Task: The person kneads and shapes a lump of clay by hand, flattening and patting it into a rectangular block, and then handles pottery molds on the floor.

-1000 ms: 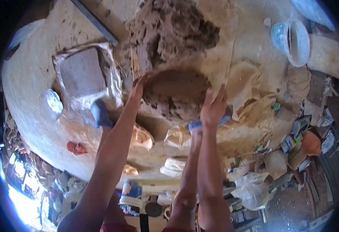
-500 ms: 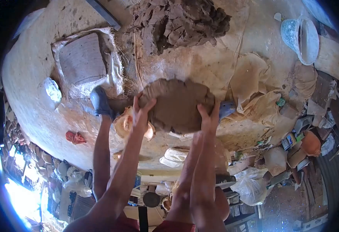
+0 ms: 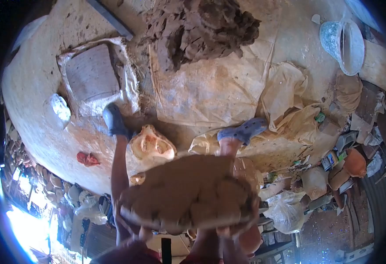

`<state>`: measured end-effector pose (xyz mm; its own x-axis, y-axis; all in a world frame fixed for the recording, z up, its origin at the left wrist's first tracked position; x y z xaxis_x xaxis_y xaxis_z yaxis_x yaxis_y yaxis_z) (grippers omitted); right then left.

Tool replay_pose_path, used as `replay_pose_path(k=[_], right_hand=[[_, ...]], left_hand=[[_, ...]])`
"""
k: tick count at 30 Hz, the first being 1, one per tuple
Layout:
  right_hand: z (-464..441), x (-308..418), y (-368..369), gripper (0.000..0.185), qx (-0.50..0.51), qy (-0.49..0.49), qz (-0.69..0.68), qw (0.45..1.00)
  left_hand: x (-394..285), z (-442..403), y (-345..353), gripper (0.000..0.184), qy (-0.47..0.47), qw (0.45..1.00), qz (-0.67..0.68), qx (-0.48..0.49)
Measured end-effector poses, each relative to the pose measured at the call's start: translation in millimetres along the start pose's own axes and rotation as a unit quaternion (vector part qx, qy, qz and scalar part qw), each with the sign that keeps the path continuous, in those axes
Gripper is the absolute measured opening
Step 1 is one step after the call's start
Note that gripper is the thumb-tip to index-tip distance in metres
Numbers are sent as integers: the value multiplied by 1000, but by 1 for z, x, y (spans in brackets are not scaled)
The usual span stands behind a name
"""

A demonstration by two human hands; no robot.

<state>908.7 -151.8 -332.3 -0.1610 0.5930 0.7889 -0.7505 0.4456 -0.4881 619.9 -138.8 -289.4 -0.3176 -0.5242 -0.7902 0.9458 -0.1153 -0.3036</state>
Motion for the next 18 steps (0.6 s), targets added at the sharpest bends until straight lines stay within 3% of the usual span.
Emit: replay_pose_path(k=[3,4,5,6,8,9,10,11,12,13,14,15,16,17,18], right_hand=[[-93,-112,77,90,-24,56,-51,997],[-128,-148,98,85,-13,71,-28,997],[-175,-199,120,88,24,14,166,986],[-177,-192,117,88,21,11,166,986],[-191,-167,115,94,90,17,361,928],[-172,-172,98,94,99,41,370,923],[-163,-175,88,96,122,30,329,936],[-192,-171,89,99,117,-18,278,953],[-204,-161,82,84,84,-68,272,956],[-237,-163,86,84,73,-82,267,957],[-255,-167,92,80,129,-3,105,986],[-251,-183,96,77,179,96,-56,977],[-248,-205,101,77,180,119,-48,975],[-268,-225,123,71,188,162,-43,968],[-284,-228,141,65,199,198,-40,959]], left_hand=[[92,-130,92,94,-19,998,40,-53],[141,-190,121,91,-87,993,-82,14],[183,-247,151,90,-84,990,-116,-12],[208,-254,152,91,-83,995,-64,-1],[209,-298,151,92,-61,998,-2,4],[199,-291,145,91,-63,993,-15,95],[194,-271,132,90,-71,982,-27,173],[188,-278,132,90,-54,984,-21,167],[184,-298,135,88,-59,989,81,109],[187,-306,135,86,-82,979,179,60],[184,-315,140,83,-210,942,240,99],[177,-324,144,81,-353,879,293,129],[175,-333,151,75,-464,854,165,169],[182,-335,158,75,-459,856,166,169],[185,-345,161,70,-405,892,94,176]])
Point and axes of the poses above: each hand's wrist, its own z-axis away from the middle knuckle, its own y-axis out of the palm, x = y × z, the point moved 5 cm from there along -z, towards the middle knuckle, and after that the axes turned 2 degrees about -y, right-handed, at the moved point
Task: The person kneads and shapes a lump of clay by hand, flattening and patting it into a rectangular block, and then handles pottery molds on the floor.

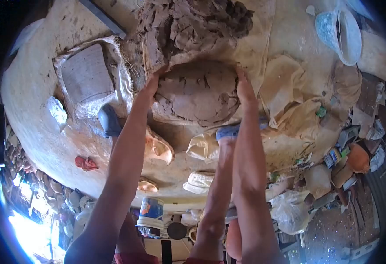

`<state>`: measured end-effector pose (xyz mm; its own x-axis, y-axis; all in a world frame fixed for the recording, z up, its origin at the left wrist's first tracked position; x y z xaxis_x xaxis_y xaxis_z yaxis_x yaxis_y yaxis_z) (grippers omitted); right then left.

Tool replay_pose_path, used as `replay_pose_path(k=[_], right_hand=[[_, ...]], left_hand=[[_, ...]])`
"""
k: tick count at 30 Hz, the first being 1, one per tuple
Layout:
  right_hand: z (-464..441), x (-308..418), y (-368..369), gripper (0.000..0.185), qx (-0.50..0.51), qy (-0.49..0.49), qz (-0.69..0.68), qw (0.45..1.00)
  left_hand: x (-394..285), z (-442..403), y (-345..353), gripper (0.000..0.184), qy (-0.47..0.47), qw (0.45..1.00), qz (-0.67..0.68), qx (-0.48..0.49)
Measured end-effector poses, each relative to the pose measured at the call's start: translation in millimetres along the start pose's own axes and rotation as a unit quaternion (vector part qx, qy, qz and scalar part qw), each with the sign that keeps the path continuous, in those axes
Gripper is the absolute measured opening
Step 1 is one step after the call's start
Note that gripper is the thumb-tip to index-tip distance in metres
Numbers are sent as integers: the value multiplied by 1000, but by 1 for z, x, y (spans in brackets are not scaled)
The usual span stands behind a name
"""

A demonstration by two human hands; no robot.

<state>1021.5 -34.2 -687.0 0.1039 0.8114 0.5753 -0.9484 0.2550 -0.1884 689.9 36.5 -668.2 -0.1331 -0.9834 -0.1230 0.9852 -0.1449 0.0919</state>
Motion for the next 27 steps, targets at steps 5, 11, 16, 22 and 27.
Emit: replay_pose_path(k=[5,11,16,22,27], right_hand=[[59,4,5,57,-36,-26,12,999],[207,15,-5,62,-137,-67,-77,985],[331,74,5,69,-191,-155,37,969],[340,68,100,77,-230,-185,183,938],[269,36,178,85,-249,-326,369,834]], left_hand=[[24,23,-6,56,-26,998,-60,2],[65,130,6,73,160,987,24,2],[106,162,5,73,91,991,66,76],[121,51,-14,56,156,978,109,80],[114,95,-103,51,45,948,-31,-313]])
Point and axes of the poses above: each hand's wrist, its own z-axis away from the middle knuckle, its own y-axis out of the palm, x = y × z, the point moved 5 cm from there along -z, towards the middle knuckle, and after that the axes turned 2 degrees about -y, right-handed, at the moved point
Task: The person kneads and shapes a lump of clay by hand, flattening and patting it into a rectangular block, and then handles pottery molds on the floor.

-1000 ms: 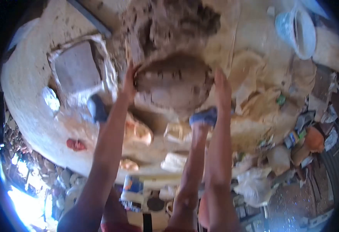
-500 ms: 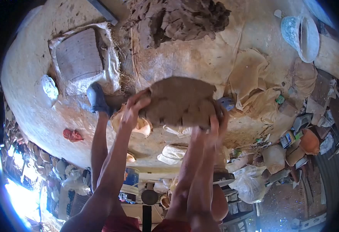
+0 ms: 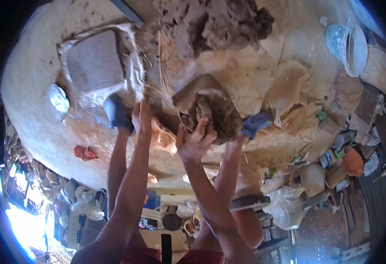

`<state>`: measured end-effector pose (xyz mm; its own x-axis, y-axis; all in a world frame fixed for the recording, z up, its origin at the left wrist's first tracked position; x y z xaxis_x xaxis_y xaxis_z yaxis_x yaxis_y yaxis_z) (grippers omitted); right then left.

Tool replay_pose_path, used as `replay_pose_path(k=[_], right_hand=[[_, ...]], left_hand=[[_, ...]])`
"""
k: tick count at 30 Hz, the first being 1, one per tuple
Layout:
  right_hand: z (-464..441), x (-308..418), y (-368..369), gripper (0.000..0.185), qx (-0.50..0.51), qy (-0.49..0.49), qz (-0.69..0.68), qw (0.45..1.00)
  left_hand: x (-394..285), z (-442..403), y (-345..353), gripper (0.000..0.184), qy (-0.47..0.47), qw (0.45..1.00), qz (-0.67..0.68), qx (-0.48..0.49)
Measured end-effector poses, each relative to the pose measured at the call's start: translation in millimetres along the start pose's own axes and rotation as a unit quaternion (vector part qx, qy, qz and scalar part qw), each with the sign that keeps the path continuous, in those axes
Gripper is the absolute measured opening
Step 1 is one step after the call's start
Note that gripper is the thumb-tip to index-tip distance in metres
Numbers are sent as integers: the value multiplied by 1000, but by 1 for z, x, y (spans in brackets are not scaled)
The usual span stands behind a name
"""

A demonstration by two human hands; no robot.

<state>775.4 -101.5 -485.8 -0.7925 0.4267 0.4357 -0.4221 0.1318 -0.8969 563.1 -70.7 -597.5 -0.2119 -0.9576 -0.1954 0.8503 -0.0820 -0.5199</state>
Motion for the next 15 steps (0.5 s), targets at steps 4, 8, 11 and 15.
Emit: replay_pose_path(k=[4,8,11,15], right_hand=[[-2,-7,-29,88,98,-31,-26,994],[-37,-6,-72,87,297,-60,4,953],[-60,-124,-79,68,250,181,-162,937],[-83,-217,-13,61,268,568,-234,742]], left_hand=[[-51,34,47,79,28,984,8,176],[-44,-6,167,71,190,938,-204,204],[-76,41,152,48,377,818,-339,271],[-77,28,158,51,313,840,-355,263]])
Point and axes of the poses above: each hand's wrist, its own z-axis away from the middle knuckle, its own y-axis out of the palm, x = y × z, the point moved 5 cm from there along -z, towards the middle knuckle, and after that the axes turned 2 degrees about -y, right-handed, at the moved point
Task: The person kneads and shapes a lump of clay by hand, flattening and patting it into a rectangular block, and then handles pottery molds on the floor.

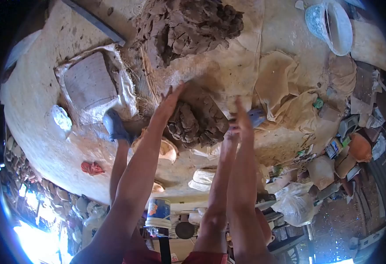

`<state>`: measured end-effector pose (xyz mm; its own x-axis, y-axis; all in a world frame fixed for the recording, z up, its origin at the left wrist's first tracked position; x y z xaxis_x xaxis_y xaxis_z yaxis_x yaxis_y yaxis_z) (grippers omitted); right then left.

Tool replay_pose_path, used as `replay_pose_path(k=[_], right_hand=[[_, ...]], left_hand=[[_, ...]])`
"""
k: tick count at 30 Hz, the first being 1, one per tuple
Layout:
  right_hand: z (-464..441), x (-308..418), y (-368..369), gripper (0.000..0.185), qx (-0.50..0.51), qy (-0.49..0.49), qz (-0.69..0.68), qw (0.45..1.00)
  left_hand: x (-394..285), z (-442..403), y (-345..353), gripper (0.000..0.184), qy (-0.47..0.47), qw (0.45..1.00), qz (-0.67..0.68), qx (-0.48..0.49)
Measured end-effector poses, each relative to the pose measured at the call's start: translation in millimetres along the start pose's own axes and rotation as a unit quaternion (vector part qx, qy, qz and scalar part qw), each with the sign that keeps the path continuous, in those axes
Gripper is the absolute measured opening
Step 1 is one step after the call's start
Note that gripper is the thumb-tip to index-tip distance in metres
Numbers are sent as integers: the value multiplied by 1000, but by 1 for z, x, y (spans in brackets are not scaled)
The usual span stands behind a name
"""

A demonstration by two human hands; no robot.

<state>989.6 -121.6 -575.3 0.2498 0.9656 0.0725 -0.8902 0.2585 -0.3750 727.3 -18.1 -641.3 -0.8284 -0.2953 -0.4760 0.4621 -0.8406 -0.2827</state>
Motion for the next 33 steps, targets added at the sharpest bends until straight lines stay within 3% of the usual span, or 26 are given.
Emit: replay_pose_path(k=[1,2,3,4,6,7,9,10,13,15,19,21,25,29,30,31,32,33], right_hand=[[-22,-17,14,61,14,64,-35,997],[-33,-30,51,66,195,72,-196,958],[-24,-34,79,73,364,84,-345,861],[-18,-50,83,73,361,91,-353,859],[-3,-63,67,61,233,40,-317,918],[4,-65,61,57,190,16,-302,934],[30,-81,59,62,122,-198,-203,951],[59,-82,56,62,126,-192,-202,952],[163,-65,26,85,174,-178,-98,964],[231,-46,2,90,189,-234,-48,953],[381,9,-66,102,178,-365,99,908],[438,-4,-89,102,157,-405,150,888],[425,-56,-73,93,74,-437,121,888],[242,-61,2,84,-85,-500,154,848],[182,-19,25,86,-93,-418,283,859],[151,12,46,82,-140,-186,471,851],[143,35,50,82,-149,-202,464,850],[140,62,54,78,-143,-324,438,826]], left_hand=[[13,-16,6,51,21,1000,22,-7],[18,-18,8,52,-17,994,109,18],[25,-10,12,52,-41,987,150,36],[29,-1,15,52,-67,978,189,51],[20,27,8,52,6,999,16,29],[28,37,11,53,29,998,42,23],[36,78,3,54,44,996,72,4],[27,115,-8,56,34,996,82,1],[-11,212,-37,59,38,985,170,-20],[-50,281,-61,74,-10,968,250,-31],[-104,371,-97,74,12,956,291,-26],[-112,385,-107,74,25,960,280,-13],[-93,336,-112,76,58,985,157,27],[-20,189,-100,79,5,993,-102,63],[3,149,-99,80,-27,991,-128,39],[28,115,-101,81,-69,990,-126,-10],[54,86,-107,79,-105,984,-120,-80],[78,60,-113,77,-138,973,-107,-151]])
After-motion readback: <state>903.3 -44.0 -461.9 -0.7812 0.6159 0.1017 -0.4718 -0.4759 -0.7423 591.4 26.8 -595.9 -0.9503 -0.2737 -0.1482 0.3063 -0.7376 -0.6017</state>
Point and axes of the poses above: each hand's wrist, its own z-axis away from the middle knuckle, its own y-axis out of the palm, x = y × z, the point moved 5 cm from there along -z, towards the middle knuckle, and after that the axes turned 2 degrees about -y, right-handed, at the moved point
